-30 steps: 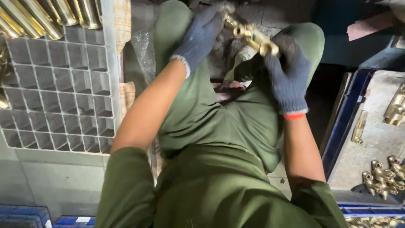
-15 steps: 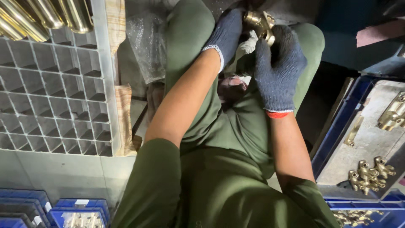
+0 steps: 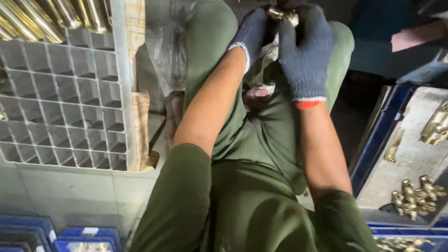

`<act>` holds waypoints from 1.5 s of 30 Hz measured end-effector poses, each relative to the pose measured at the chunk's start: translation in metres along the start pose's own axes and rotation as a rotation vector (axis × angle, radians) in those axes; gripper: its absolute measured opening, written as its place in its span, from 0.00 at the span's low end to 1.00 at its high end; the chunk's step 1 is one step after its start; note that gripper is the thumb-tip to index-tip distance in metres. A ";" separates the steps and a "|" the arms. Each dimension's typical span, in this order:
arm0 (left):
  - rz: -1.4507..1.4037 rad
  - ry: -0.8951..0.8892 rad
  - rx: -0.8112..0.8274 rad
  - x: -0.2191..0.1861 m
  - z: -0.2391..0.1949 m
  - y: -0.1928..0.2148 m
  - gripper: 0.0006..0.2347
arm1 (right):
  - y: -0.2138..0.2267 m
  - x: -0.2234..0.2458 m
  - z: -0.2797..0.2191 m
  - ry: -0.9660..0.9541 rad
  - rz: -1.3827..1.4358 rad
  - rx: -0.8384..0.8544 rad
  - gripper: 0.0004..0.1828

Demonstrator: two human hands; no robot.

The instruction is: The person cleans and wipes brass faucet components by hand while seated, using gloved hands to rub different sides of the metal parts before placing them in a tray.

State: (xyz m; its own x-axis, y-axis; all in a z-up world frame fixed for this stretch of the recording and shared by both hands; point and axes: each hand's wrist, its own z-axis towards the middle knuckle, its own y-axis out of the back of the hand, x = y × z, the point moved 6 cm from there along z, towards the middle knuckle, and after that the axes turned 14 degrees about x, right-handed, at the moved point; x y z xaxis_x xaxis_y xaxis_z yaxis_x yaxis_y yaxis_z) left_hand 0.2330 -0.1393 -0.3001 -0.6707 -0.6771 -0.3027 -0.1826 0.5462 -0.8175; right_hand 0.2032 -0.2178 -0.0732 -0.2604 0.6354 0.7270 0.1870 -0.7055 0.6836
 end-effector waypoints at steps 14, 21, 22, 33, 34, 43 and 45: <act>0.957 -0.444 0.258 -0.054 -0.242 -0.091 0.15 | 0.030 0.045 -0.191 -0.154 -0.019 0.036 0.16; 1.198 -0.665 0.283 -0.066 -0.267 -0.120 0.15 | 0.043 0.047 -0.190 -0.177 0.211 0.011 0.11; 1.186 -0.658 0.292 -0.065 -0.267 -0.121 0.16 | 0.043 0.047 -0.192 -0.169 0.271 0.009 0.10; 1.208 -0.436 0.133 -0.065 -0.244 -0.121 0.13 | 0.033 0.045 -0.194 -0.110 0.157 0.038 0.19; 1.229 -0.528 0.166 -0.068 -0.237 -0.126 0.13 | 0.032 0.044 -0.191 -0.097 0.149 0.035 0.20; 0.610 -0.147 0.139 -0.033 -0.065 -0.043 0.13 | 0.018 0.010 -0.072 -0.110 -0.082 -0.047 0.09; 0.611 -0.089 -0.034 -0.018 -0.035 -0.018 0.16 | 0.010 -0.005 -0.050 -0.219 0.017 -0.046 0.08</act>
State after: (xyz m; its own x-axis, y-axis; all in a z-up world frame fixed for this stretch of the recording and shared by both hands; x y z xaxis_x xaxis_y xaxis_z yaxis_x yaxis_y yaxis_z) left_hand 0.2229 -0.1198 -0.2629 -0.5990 -0.2746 -0.7522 0.1919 0.8627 -0.4678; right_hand 0.1592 -0.2438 -0.0736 -0.0449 0.6726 0.7387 0.1449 -0.7272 0.6709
